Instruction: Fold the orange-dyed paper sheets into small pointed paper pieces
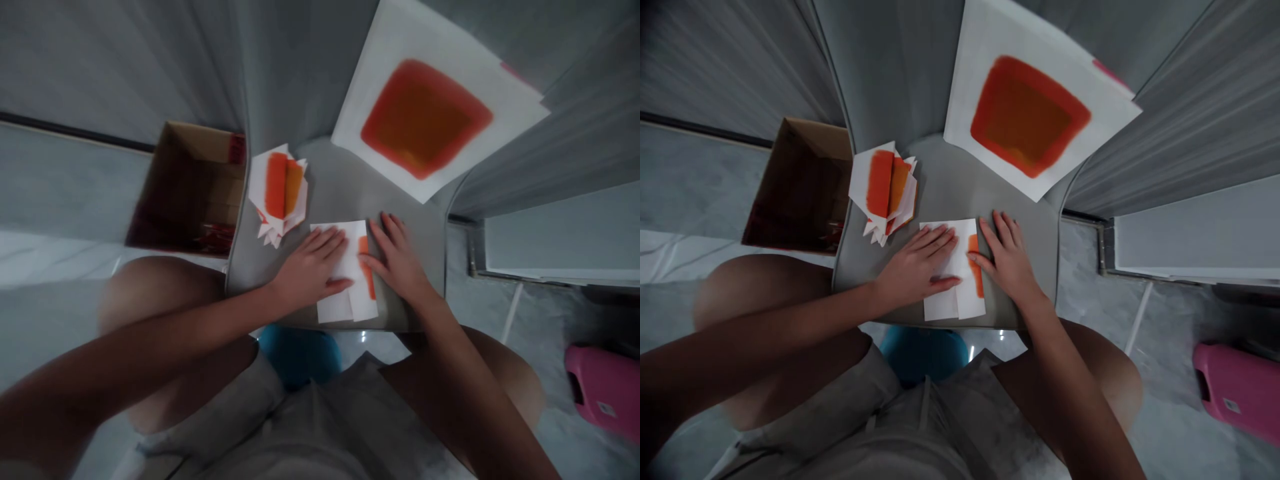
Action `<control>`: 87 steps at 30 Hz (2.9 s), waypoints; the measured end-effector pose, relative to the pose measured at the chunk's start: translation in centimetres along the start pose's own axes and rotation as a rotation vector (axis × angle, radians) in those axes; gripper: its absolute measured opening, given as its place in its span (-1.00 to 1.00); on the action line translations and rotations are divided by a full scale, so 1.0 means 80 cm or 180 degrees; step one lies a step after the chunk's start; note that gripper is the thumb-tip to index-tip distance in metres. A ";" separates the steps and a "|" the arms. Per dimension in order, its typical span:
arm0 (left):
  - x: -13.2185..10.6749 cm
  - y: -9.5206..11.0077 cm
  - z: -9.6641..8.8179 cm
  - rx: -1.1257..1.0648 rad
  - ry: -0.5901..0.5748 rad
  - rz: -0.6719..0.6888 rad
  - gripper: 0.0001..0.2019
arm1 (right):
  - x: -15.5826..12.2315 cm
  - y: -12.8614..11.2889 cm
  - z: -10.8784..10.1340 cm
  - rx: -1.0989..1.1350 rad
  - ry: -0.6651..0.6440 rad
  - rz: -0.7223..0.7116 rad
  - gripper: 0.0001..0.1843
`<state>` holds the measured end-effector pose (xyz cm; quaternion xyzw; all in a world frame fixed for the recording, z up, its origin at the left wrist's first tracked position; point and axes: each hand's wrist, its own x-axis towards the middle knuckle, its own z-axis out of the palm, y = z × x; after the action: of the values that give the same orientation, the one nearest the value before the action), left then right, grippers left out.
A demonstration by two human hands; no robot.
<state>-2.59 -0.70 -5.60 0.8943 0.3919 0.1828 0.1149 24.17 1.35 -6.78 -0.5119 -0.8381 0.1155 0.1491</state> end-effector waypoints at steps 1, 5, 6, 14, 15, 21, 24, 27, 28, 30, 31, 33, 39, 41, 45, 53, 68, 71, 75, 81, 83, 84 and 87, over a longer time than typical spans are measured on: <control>0.000 -0.001 0.000 0.0005 0.0003 0.0002 -0.29 | -0.001 0.000 0.000 -0.0001 0.0012 -0.0020 -0.12; 0.000 -0.003 0.001 0.0038 -0.0012 0.0056 -0.27 | -0.006 -0.002 -0.001 0.0026 -0.0018 -0.0027 -0.07; 0.000 -0.004 0.000 0.0039 -0.0028 0.0079 -0.27 | -0.008 -0.003 -0.001 0.0031 -0.0026 -0.0001 -0.06; 0.001 -0.002 -0.002 0.0029 -0.0063 0.0114 -0.31 | -0.023 -0.018 0.000 -0.0117 0.0031 0.0135 -0.23; 0.001 -0.001 -0.002 0.0043 -0.0065 0.0095 -0.29 | -0.023 -0.019 0.001 -0.0125 0.0037 0.0129 -0.24; 0.002 0.000 0.002 0.0107 -0.0076 0.0064 -0.23 | -0.027 -0.017 0.002 -0.0147 0.0064 0.0048 -0.22; 0.002 0.000 0.001 0.0105 -0.0078 0.0069 -0.23 | -0.035 -0.018 0.001 -0.0155 0.0023 -0.0005 -0.17; 0.003 0.000 0.000 0.0099 -0.0121 0.0084 -0.25 | -0.049 -0.021 -0.002 -0.0157 -0.0020 0.0027 -0.11; 0.003 -0.001 0.000 0.0094 -0.0136 0.0086 -0.25 | -0.054 -0.022 -0.003 -0.0149 -0.0036 0.0046 -0.08; 0.003 -0.001 0.001 0.0081 -0.0136 0.0089 -0.24 | -0.064 -0.024 -0.006 -0.0123 -0.0068 0.0066 -0.02; 0.003 -0.001 0.002 0.0077 -0.0126 0.0096 -0.23 | -0.069 -0.024 -0.007 -0.0106 -0.0083 0.0066 0.02; 0.003 -0.002 0.003 0.0071 -0.0100 0.0116 -0.21 | -0.077 -0.025 -0.008 -0.0073 -0.0105 0.0061 0.09; 0.003 -0.001 0.000 0.0136 -0.0165 0.0112 -0.26 | -0.099 -0.037 -0.011 -0.0097 -0.0130 0.0027 0.20; 0.004 0.002 -0.002 0.0211 -0.0221 0.0080 -0.27 | -0.104 -0.043 -0.015 -0.0069 -0.0125 0.0044 0.14; 0.005 0.007 -0.003 0.0299 -0.0236 0.0039 -0.18 | -0.103 -0.046 -0.020 0.0157 0.0045 0.0124 -0.20; 0.005 0.005 -0.003 0.0290 -0.0254 0.0096 -0.22 | -0.084 -0.035 -0.004 0.0231 0.0356 0.0005 -0.35; 0.013 0.024 0.001 0.0260 -0.0207 -0.0234 -0.06 | -0.087 -0.043 -0.002 -0.0242 0.0296 -0.0087 -0.40; 0.014 0.028 0.003 0.0266 -0.0277 -0.0293 0.02 | -0.081 -0.039 -0.005 -0.0067 0.0411 -0.0042 -0.43; 0.012 0.026 0.001 0.0252 -0.0362 -0.0262 0.02 | -0.054 -0.037 -0.013 0.0373 0.0726 0.0457 -0.58; 0.029 0.013 -0.006 0.0190 -0.0329 -0.0267 0.02 | 0.006 -0.052 -0.013 0.0955 0.0899 0.1273 -0.56; 0.037 0.008 -0.008 0.0108 -0.0258 -0.0235 -0.11 | 0.022 -0.054 -0.013 0.1268 0.0855 0.1572 -0.52; 0.039 0.006 -0.008 0.0076 -0.0218 -0.0215 -0.20 | 0.028 -0.054 -0.013 0.1362 0.0822 0.1713 -0.52; 0.040 0.003 -0.006 0.0031 -0.0074 -0.0178 -0.40 | 0.042 -0.053 -0.013 0.1455 0.0676 0.1895 -0.60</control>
<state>-0.62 1.59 -4.34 0.8856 0.4162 0.1671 0.1201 19.61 2.51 -3.87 -0.6954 -0.5855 0.2838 0.3052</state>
